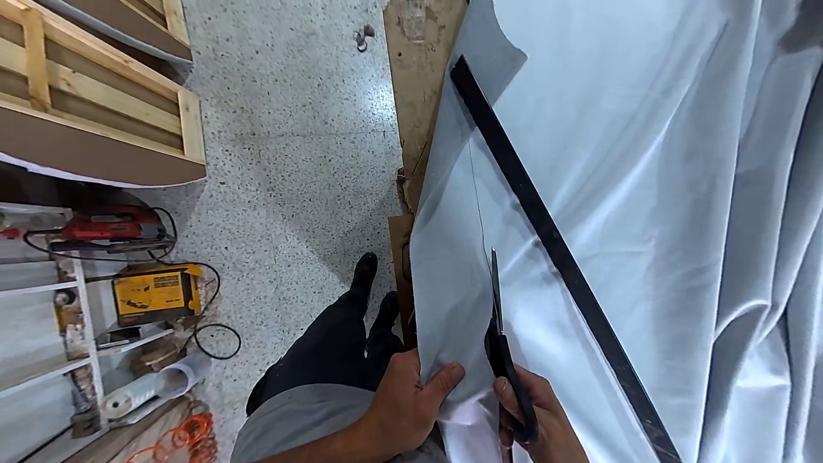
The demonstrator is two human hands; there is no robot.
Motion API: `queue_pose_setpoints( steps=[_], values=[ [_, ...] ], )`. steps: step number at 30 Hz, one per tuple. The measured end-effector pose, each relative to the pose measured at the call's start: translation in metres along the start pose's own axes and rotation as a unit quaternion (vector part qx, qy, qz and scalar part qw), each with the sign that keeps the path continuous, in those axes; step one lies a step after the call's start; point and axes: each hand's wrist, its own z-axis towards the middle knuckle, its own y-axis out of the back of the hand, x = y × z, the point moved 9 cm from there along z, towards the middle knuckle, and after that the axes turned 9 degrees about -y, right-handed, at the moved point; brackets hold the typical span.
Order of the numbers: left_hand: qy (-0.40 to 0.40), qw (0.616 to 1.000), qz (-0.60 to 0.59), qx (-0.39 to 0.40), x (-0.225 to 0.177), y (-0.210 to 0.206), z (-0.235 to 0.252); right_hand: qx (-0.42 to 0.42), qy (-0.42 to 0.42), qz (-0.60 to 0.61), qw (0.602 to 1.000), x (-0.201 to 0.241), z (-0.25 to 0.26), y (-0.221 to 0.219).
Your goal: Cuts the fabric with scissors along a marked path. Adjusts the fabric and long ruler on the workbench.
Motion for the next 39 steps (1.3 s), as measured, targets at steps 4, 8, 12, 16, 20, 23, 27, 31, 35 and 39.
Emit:
queue_pose_setpoints(
  steps=[4,8,12,16,20,23,27,31,35,39],
  values=[
    [-0.002,1.0,0.0,0.0,0.001,0.001,0.0,-0.004,-0.003,-0.01,1.0,0.003,0.002,0.0],
    [0.002,1.0,0.0,0.001,0.001,0.002,0.0,-0.011,-0.008,-0.028,1.0,0.005,0.004,0.001],
    [0.001,1.0,-0.002,0.001,0.003,0.002,-0.001,-0.014,-0.014,-0.026,0.999,0.005,0.009,0.0],
    [0.002,1.0,-0.001,0.001,0.003,0.003,-0.002,-0.004,-0.006,-0.016,1.0,0.009,0.014,-0.001],
    [0.005,1.0,-0.008,0.002,0.004,0.003,-0.002,0.01,0.012,-0.007,1.0,0.015,0.02,-0.002],
    [0.007,1.0,-0.005,0.001,0.004,0.003,-0.003,0.015,0.022,-0.006,1.0,0.019,0.024,-0.003],
    [0.012,1.0,-0.003,-0.001,0.006,0.004,-0.003,0.026,0.033,0.005,0.999,0.024,0.03,-0.006],
    [0.009,1.0,-0.002,-0.004,0.008,0.005,-0.003,0.038,0.033,0.018,0.999,0.027,0.035,-0.009],
    [0.012,1.0,-0.004,-0.003,0.007,0.006,-0.002,0.035,0.032,0.014,0.999,0.029,0.038,-0.011],
    [0.003,1.0,0.002,0.006,0.006,0.006,-0.002,0.033,0.042,0.005,0.999,0.033,0.04,-0.011]
  ],
)
